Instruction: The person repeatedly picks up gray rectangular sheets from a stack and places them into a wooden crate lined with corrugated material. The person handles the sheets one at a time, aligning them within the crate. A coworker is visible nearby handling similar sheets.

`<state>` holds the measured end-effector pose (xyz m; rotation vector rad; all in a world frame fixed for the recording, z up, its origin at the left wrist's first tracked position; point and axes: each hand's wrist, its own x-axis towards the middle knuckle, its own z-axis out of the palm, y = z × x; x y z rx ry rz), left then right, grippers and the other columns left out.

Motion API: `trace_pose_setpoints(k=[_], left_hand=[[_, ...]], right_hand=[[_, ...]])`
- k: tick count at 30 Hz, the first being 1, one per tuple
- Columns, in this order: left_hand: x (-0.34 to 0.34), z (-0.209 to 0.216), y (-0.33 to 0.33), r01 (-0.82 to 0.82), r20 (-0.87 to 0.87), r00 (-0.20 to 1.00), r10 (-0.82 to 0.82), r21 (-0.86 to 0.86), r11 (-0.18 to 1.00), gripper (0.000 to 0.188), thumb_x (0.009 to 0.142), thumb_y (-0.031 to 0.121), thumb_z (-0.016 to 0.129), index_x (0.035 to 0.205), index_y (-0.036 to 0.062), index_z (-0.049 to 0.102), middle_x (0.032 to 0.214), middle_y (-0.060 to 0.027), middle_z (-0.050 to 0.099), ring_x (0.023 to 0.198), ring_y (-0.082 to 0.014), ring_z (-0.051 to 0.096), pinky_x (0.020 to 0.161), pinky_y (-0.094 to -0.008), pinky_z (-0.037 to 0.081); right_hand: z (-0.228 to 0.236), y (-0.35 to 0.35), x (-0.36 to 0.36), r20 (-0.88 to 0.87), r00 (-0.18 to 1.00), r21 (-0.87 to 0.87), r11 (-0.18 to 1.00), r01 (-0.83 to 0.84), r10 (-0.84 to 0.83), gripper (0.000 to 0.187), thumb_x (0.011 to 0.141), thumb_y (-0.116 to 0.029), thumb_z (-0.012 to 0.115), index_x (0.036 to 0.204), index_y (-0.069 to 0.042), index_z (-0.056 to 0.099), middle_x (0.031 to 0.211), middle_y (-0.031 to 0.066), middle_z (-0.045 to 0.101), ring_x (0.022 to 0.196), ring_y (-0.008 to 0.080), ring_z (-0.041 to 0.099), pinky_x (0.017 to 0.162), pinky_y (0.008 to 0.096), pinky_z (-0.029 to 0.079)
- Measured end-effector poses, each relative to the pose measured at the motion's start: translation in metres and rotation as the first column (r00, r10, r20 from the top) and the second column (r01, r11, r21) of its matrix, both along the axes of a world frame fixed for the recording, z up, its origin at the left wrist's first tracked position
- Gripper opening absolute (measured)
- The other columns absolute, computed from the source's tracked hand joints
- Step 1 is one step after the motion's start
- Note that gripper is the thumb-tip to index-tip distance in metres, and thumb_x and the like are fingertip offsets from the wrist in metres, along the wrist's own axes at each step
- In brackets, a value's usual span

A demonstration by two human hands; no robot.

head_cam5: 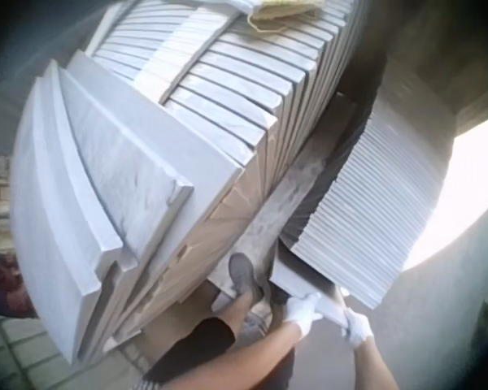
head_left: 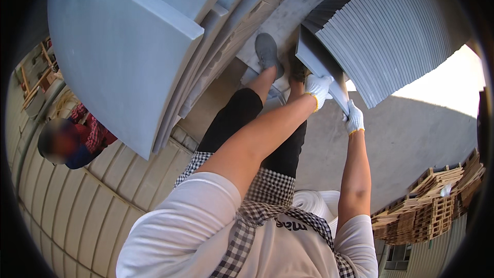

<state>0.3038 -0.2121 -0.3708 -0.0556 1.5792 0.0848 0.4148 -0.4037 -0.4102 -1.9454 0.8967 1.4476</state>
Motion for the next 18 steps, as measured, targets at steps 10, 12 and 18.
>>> trace_pose_setpoints(k=[10, 12, 18], left_hand=[[-0.009, 0.0, 0.029, 0.269, 0.293, 0.917, -0.271, 0.049, 0.962, 0.039, 0.085, 0.009, 0.075, 0.113, -0.0132, 0.059, 0.109, -0.0207, 0.066, 0.096, -0.0334, 0.069, 0.079, -0.0433, 0.062], [-0.007, -0.002, 0.034, 0.351, 0.377, 0.859, -0.346, 0.059, 0.935, 0.05, 0.086, 0.009, 0.074, 0.124, -0.014, 0.052, 0.117, -0.0218, 0.063, 0.102, -0.0337, 0.067, 0.084, -0.0428, 0.06], [0.004, 0.022, 0.045, 0.465, 0.365, 0.798, -0.48, 0.134, 0.875, 0.079, 0.09, 0.008, 0.067, 0.152, -0.0077, 0.02, 0.131, -0.0203, 0.055, 0.11, -0.0315, 0.064, 0.086, -0.0418, 0.058]], right_hand=[[0.006, 0.001, 0.003, 0.011, 0.848, 0.091, 0.845, 0.527, -0.53, 0.045, 0.105, -0.04, 0.044, 0.1, 0.001, 0.063, 0.075, 0.0078, 0.062, 0.056, 0.0179, 0.057, 0.047, 0.0263, 0.05], [0.006, -0.004, 0.006, 0.022, 0.82, 0.136, 0.815, 0.564, -0.571, 0.057, 0.105, -0.049, 0.038, 0.115, 0.002, 0.06, 0.085, 0.0096, 0.065, 0.068, 0.0192, 0.062, 0.057, 0.0273, 0.055], [0.047, -0.004, -0.015, 0.075, 0.74, 0.231, 0.734, 0.639, -0.668, 0.059, 0.102, -0.054, 0.044, 0.124, -0.001, 0.056, 0.102, 0.0128, 0.067, 0.077, 0.0212, 0.065, 0.06, 0.0341, 0.056]])
